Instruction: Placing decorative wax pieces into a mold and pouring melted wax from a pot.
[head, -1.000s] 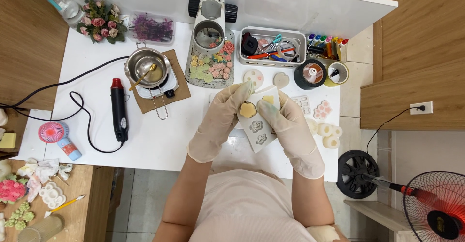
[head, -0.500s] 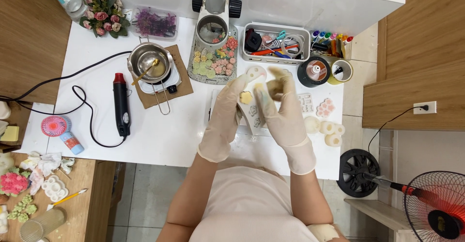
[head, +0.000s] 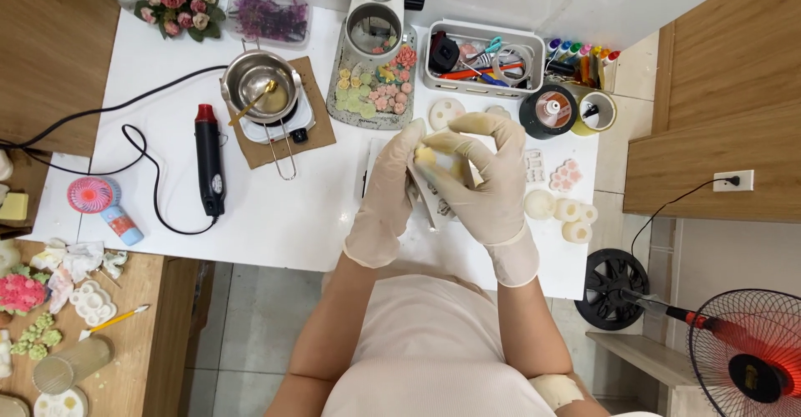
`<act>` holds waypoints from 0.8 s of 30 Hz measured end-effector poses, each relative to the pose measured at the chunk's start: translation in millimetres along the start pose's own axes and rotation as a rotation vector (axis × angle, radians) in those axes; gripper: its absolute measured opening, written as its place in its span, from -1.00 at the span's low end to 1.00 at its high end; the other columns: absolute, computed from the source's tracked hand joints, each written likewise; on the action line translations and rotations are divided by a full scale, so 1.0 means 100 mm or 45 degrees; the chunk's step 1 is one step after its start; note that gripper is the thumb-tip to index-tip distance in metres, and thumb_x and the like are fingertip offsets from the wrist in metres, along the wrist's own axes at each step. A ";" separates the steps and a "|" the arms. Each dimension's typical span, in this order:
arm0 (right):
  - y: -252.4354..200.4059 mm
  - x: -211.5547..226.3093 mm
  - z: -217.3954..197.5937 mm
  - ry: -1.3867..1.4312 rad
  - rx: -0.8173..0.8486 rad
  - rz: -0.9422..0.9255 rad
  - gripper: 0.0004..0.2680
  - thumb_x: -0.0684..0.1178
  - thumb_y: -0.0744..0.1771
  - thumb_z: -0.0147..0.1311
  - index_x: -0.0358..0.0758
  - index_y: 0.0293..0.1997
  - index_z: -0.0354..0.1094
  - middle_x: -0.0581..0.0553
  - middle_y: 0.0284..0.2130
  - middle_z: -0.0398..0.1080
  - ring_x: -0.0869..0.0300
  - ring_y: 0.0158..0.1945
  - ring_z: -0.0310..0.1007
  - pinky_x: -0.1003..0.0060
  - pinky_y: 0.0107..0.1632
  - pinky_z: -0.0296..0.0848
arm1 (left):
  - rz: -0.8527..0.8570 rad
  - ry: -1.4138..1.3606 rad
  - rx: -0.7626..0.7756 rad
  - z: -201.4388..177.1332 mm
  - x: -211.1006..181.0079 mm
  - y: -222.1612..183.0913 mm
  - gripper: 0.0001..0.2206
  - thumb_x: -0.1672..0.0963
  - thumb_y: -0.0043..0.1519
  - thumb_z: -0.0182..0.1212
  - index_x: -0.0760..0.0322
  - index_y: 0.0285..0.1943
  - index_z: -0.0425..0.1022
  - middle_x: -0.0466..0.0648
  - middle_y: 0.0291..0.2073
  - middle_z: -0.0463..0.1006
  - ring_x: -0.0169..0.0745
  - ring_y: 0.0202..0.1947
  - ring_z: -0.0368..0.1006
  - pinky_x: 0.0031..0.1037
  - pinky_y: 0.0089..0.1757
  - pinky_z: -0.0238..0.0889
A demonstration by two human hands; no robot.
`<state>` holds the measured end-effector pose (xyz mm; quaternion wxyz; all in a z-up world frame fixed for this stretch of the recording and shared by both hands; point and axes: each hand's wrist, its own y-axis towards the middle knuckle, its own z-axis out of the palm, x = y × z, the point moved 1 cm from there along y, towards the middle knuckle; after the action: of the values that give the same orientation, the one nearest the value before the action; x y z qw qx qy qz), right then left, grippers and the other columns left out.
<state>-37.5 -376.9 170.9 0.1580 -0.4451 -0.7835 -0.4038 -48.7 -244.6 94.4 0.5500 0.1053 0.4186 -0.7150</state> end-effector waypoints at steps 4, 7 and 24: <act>-0.05 0.00 0.02 -0.038 -0.042 0.007 -0.78 -0.17 0.25 0.44 -0.12 -0.06 0.53 -0.10 -0.02 0.39 0.03 0.14 0.33 0.18 0.20 0.33 | 0.026 0.027 0.008 -0.03 0.02 -0.02 -0.66 -0.12 0.28 0.16 0.09 0.01 0.53 -0.29 -0.39 0.40 -0.55 -0.44 0.25 -0.60 -0.40 0.10; -0.07 -0.05 0.01 0.007 -0.092 0.086 -0.82 -0.22 0.30 0.34 -0.14 -0.04 0.53 -0.09 -0.03 0.41 0.06 0.14 0.34 0.20 0.22 0.34 | 0.013 -0.050 0.036 -0.03 0.02 0.00 -0.63 -0.11 0.28 0.18 0.13 0.07 0.52 -0.25 -0.29 0.49 -0.53 -0.34 0.38 -0.58 -0.29 0.26; -0.04 -0.04 -0.12 0.016 0.087 0.041 -0.65 -0.10 0.20 0.49 -0.14 0.07 0.52 -0.10 0.08 0.40 0.04 0.20 0.34 0.16 0.24 0.35 | -0.106 -0.068 0.142 -0.21 0.09 0.06 -0.63 -0.06 0.31 0.20 0.15 0.17 0.47 -0.18 -0.16 0.57 -0.43 -0.21 0.49 -0.45 -0.15 0.41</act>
<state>-39.4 -389.5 173.9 0.1845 -0.4495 -0.7885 -0.3770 -53.4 -235.7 73.1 0.5242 0.0992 0.3673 -0.7619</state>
